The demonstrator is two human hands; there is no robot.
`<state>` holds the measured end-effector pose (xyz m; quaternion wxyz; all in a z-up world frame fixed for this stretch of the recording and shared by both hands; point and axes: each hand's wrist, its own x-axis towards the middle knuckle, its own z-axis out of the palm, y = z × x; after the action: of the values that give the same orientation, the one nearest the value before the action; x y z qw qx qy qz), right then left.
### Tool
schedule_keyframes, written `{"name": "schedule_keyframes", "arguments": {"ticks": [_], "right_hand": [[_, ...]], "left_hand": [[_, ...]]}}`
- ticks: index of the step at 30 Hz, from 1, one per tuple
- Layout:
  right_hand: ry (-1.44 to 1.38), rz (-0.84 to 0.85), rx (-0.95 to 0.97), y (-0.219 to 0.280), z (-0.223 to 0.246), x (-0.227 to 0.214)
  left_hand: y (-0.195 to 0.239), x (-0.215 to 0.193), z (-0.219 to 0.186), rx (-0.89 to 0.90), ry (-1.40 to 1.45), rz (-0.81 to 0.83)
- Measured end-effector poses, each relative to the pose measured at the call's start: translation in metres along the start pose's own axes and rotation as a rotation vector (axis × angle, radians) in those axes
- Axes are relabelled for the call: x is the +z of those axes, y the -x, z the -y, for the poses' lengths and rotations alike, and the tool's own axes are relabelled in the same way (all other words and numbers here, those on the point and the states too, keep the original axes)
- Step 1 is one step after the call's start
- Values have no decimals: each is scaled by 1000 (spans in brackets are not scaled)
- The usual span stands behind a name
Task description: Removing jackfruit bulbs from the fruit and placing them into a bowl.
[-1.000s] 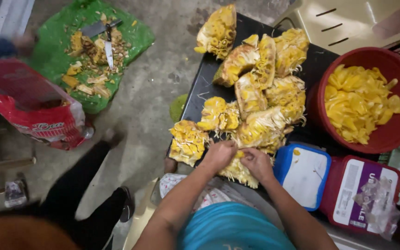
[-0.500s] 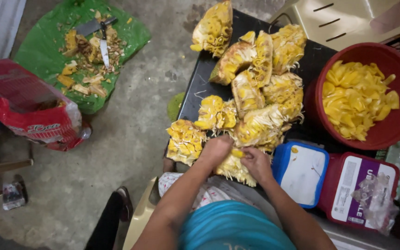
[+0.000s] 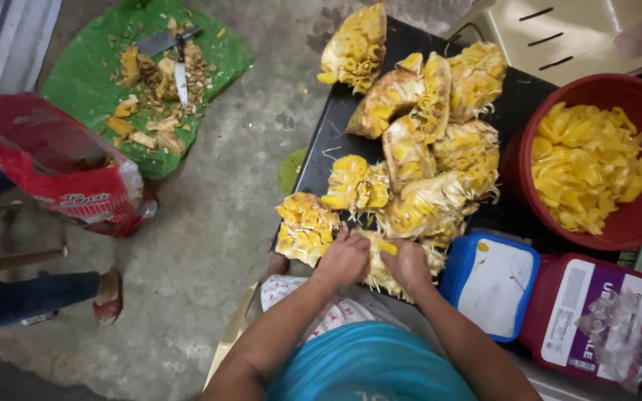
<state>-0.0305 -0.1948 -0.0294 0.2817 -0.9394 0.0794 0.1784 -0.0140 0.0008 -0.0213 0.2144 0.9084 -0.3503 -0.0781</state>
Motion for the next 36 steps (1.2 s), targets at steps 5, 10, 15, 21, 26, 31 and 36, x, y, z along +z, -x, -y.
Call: {"name": "schedule_keyframes", "arguments": {"ticks": [5, 10, 15, 21, 26, 31, 36], "right_hand": [[1, -90, -54, -7, -26, 28], [-224, -112, 38, -17, -73, 56], [-725, -6, 207, -28, -115, 80], [-939, 164, 506, -40, -133, 72], [-1192, 423, 306, -42, -134, 58], [-1160, 351, 465, -24, -105, 9], [-1528, 348, 409, 5, -103, -30]], "left_hand": [[11, 19, -11, 0, -196, -101], [15, 31, -21, -33, -256, 85], [17, 52, -26, -57, -238, 13], [12, 54, -31, -73, -300, 41], [9, 38, -37, -71, -289, 63], [1, 35, -29, -56, -276, 22], [-13, -33, -36, -332, 162, 328]]}}
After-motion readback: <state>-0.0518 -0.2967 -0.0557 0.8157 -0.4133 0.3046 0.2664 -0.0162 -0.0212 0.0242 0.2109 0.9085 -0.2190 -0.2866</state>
